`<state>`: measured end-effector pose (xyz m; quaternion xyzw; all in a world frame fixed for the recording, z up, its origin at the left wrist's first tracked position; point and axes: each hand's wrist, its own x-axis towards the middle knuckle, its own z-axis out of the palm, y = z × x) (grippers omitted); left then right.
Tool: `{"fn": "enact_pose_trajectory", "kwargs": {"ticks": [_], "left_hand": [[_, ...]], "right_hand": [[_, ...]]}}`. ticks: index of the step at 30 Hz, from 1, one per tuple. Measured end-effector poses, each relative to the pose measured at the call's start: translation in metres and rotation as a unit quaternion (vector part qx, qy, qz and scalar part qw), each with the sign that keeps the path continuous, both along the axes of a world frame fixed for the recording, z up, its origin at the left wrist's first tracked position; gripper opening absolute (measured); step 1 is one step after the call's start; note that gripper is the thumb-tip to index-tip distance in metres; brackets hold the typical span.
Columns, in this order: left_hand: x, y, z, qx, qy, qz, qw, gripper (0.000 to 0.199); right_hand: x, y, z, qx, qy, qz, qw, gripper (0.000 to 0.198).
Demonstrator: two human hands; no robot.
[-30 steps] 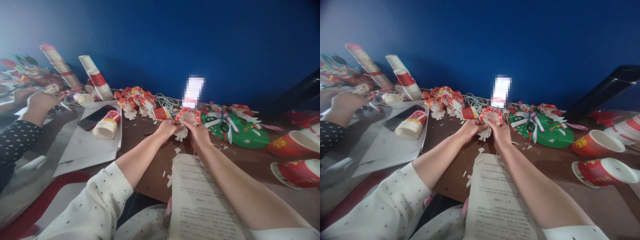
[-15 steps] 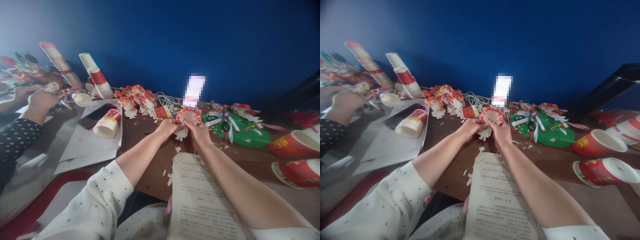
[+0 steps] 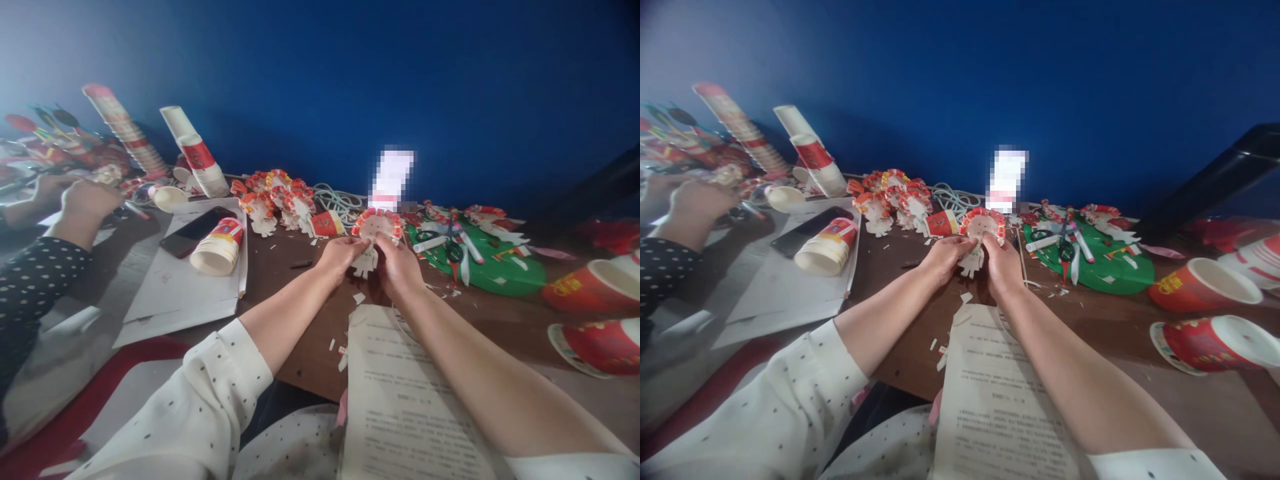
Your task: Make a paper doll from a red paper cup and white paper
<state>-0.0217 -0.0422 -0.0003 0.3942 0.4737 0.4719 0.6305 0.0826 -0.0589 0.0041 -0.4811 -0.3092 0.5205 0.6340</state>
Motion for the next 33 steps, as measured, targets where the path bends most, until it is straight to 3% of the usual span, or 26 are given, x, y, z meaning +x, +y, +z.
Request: {"fn": "enact_pose_trajectory", "kwargs": {"ticks": [11,18,27,33], "left_hand": [[0.009,0.003,-0.003,0.0,0.041,0.09,0.995,0.017],[0.005,0.002,-0.005,0.014,0.07,0.039,0.997,0.021],[-0.001,0.003,0.002,-0.001,0.035,0.033,0.999,0.024],[0.0,0.0,0.004,-0.013,0.033,0.026,0.999,0.026]], "right_hand": [[-0.001,0.001,-0.009,0.048,-0.074,-0.019,0.996,0.028],[0.002,0.003,-0.004,0.028,-0.075,-0.045,0.996,0.023],[0.004,-0.001,0.002,0.014,-0.057,-0.009,0.998,0.022],[0.001,-0.001,0.003,0.004,-0.044,-0.02,0.999,0.021]]}}
